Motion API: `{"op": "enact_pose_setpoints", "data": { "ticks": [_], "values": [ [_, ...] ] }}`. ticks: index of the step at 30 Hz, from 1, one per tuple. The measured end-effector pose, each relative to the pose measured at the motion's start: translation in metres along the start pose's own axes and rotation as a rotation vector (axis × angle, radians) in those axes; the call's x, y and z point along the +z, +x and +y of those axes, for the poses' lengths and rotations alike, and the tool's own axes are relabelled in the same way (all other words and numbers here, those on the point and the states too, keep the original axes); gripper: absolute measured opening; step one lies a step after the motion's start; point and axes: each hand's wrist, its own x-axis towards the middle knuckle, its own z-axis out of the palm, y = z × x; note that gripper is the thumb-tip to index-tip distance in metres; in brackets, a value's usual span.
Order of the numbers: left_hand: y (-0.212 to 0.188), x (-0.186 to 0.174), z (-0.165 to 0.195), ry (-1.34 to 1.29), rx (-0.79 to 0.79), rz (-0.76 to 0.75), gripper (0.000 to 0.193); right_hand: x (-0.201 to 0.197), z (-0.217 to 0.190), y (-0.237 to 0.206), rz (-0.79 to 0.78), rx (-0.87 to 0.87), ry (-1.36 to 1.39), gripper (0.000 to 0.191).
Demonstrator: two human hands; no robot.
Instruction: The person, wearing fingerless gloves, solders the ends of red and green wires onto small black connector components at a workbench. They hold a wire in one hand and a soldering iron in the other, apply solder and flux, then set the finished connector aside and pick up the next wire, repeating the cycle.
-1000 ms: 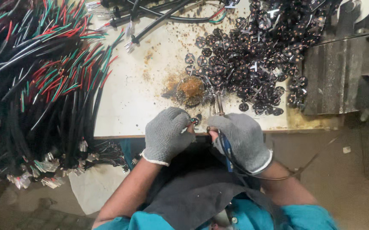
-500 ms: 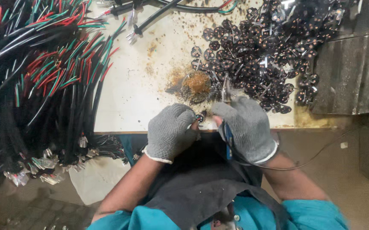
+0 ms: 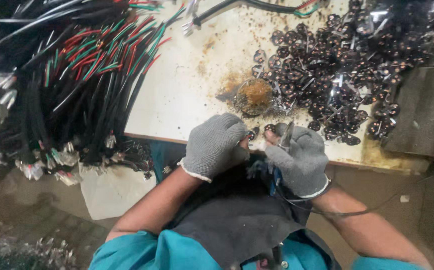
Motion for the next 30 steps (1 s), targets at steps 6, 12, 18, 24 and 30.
{"op": "enact_pose_setpoints", "data": {
  "ticks": [6, 12, 18, 24, 30],
  "values": [
    [-0.005, 0.0, -0.001, 0.047, -0.013, -0.018, 0.011, 0.003, -0.004, 0.007, 0.01, 0.09, 0.194, 0.027],
    [-0.002, 0.0, 0.0, 0.06, -0.001, -0.005, 0.013, 0.002, 0.0, 0.014, -0.054, 0.007, 0.265, 0.023],
    [-0.001, 0.008, -0.002, 0.049, -0.001, -0.001, 0.01, 0.016, -0.013, 0.015, 0.143, 0.328, 0.015, 0.022],
    [0.001, 0.006, -0.002, 0.029, -0.005, -0.016, 0.012, 0.02, -0.007, 0.006, 0.206, 0.168, 0.078, 0.021],
    [-0.002, 0.006, -0.004, -0.003, -0.025, -0.04, 0.016, 0.019, -0.009, 0.005, 0.199, 0.259, 0.117, 0.021]
  ]
}}
